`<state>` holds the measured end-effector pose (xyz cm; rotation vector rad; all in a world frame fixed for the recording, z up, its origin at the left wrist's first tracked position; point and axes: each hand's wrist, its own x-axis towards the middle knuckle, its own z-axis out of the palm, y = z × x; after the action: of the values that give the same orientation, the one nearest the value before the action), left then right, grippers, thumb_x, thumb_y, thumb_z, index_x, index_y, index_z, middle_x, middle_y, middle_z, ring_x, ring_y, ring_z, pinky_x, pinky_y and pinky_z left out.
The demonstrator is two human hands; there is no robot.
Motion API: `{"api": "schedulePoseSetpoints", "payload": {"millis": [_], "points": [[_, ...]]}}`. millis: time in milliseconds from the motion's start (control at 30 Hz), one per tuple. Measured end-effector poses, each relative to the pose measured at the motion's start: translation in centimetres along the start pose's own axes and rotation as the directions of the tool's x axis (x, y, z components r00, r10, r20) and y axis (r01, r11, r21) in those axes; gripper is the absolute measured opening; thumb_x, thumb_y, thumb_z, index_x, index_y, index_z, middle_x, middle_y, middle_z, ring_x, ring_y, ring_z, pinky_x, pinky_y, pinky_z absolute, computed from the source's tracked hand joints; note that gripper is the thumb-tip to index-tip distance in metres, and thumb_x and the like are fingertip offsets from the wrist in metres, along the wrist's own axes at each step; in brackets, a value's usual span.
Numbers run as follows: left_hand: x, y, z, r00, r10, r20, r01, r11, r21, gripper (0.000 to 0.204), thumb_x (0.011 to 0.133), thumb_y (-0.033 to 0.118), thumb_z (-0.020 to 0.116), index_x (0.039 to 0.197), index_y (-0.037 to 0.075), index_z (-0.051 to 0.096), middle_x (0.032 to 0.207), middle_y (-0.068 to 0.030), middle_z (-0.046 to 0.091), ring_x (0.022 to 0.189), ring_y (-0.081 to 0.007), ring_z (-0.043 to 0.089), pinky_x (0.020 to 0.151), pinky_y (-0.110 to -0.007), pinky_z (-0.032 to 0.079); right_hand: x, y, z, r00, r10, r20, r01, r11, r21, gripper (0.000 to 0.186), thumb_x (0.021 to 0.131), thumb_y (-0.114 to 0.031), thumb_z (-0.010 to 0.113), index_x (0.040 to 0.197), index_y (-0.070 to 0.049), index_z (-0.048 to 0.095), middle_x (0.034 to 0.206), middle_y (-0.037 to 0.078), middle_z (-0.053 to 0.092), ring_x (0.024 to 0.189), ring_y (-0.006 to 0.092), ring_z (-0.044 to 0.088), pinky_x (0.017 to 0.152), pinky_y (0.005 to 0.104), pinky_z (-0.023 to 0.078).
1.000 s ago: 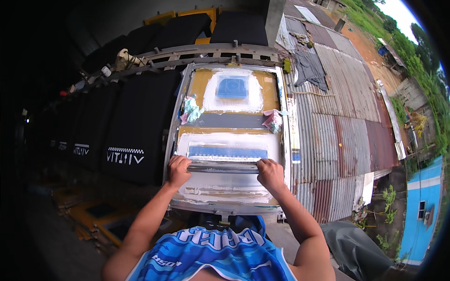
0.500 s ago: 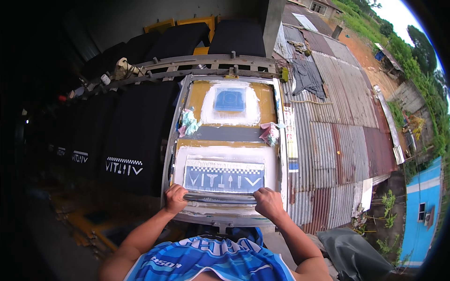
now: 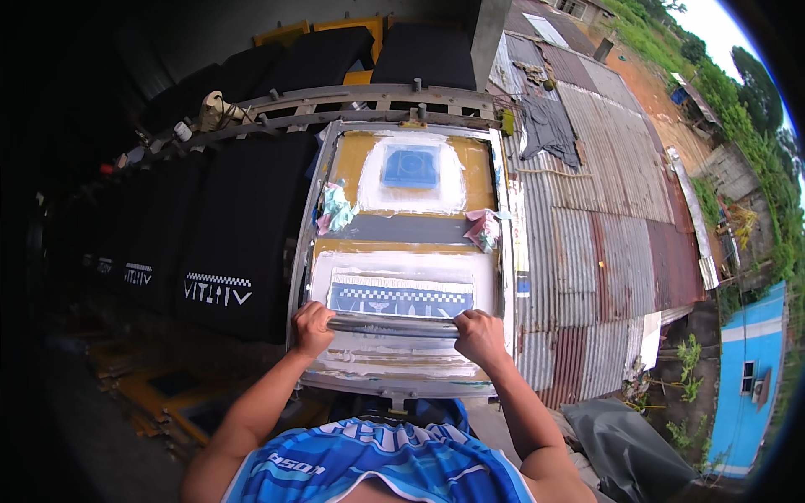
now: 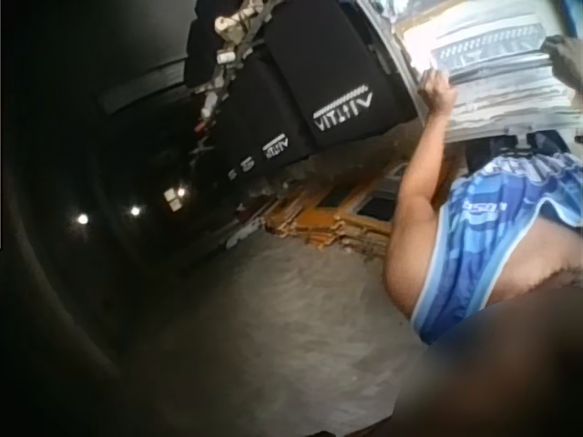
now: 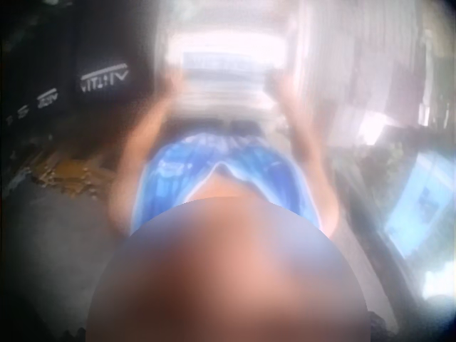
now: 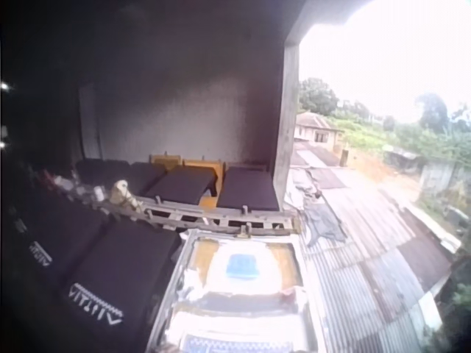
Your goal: The person operates a screen printing press, repeatedly pulling a squeegee across a screen to apply white ink onto black t-shirts. The person moves the press to align each new shirt under the screen and continues the printing cycle.
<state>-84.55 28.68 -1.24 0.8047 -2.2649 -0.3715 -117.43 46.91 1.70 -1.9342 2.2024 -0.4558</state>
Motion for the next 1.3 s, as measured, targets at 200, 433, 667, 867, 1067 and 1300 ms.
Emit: {"api": "schedulePoseSetpoints", "payload": {"millis": [200, 433, 667, 867, 1067, 1300], "points": [[-1.5, 1.2, -1.5, 0.999, 0.008, 0.041, -0.007, 1.0, -0.027, 0.018, 0.056, -0.008, 0.06, 0.067, 0.007, 0.058, 0.066, -0.0086, 0.055, 0.064, -0.0316, 0.06, 0.055, -0.042, 0.046, -1.2, -0.4, -1.6, 0.968, 0.017, 0.249, -0.01, 1.0, -0.027, 0.024, 0.064, -0.004, 0.067, 0.085, -0.008, 0.076, 0.085, 0.009, 0.074, 0.084, 0.0289, 0.073, 0.072, 0.0418, 0.058], [7.4, -4.0, 3.6, 0.998, 0.035, -0.059, -0.034, 0.999, 0.026, 0.017, 0.062, -0.008, 0.062, 0.07, 0.007, 0.058, 0.069, -0.009, 0.058, 0.067, -0.0335, 0.061, 0.058, -0.044, 0.047, 8.3, 3.0, -1.1, 0.994, 0.062, 0.092, -0.055, 0.995, -0.078, 0.014, 0.069, -0.005, 0.064, 0.079, -0.008, 0.074, 0.085, 0.01, 0.072, 0.079, 0.0338, 0.071, 0.069, 0.0452, 0.057], [-3.0, 2.5, -2.1, 1.0, 0.0, 0.0, 0.0, 0.999, -0.041, 0.019, 0.055, -0.007, 0.06, 0.068, 0.006, 0.059, 0.065, -0.0089, 0.053, 0.062, -0.0308, 0.057, 0.054, -0.042, 0.044, -2.9, -1.0, -1.6, 0.992, -0.077, 0.099, 0.074, 0.996, 0.041, 0.009, 0.067, -0.005, 0.065, 0.075, -0.007, 0.07, 0.078, 0.009, 0.069, 0.077, 0.0302, 0.07, 0.062, 0.0431, 0.056], [3.2, -1.4, 1.0, 1.0, 0.015, 0.002, -0.015, 1.0, -0.024, 0.019, 0.06, -0.009, 0.061, 0.07, 0.007, 0.058, 0.068, -0.0099, 0.056, 0.065, -0.033, 0.06, 0.057, -0.044, 0.046, 3.4, 1.7, -2.2, 0.995, -0.067, 0.076, 0.065, 0.998, 0.018, 0.012, 0.066, -0.006, 0.065, 0.076, -0.007, 0.07, 0.081, 0.01, 0.07, 0.08, 0.0322, 0.07, 0.067, 0.0447, 0.057], [7.2, -4.4, 3.8, 0.999, 0.009, -0.031, -0.009, 1.0, 0.015, 0.018, 0.062, -0.008, 0.062, 0.073, 0.006, 0.058, 0.071, -0.0103, 0.057, 0.069, -0.0341, 0.061, 0.059, -0.045, 0.048, 8.9, 3.4, -1.0, 0.999, 0.027, 0.035, -0.024, 0.996, -0.09, 0.027, 0.068, -0.005, 0.067, 0.091, -0.011, 0.079, 0.088, 0.01, 0.074, 0.078, 0.0315, 0.072, 0.07, 0.0418, 0.059], [-4.1, 3.1, -2.7, 0.998, 0.003, 0.056, 0.0, 0.999, -0.053, 0.017, 0.056, -0.006, 0.062, 0.068, 0.005, 0.059, 0.065, -0.0093, 0.052, 0.062, -0.0302, 0.058, 0.054, -0.042, 0.045, -5.0, -1.9, -1.8, 0.992, -0.029, 0.121, 0.024, 0.999, 0.049, 0.013, 0.064, -0.004, 0.066, 0.076, -0.007, 0.072, 0.081, 0.009, 0.071, 0.078, 0.0286, 0.072, 0.064, 0.0428, 0.058]]}}
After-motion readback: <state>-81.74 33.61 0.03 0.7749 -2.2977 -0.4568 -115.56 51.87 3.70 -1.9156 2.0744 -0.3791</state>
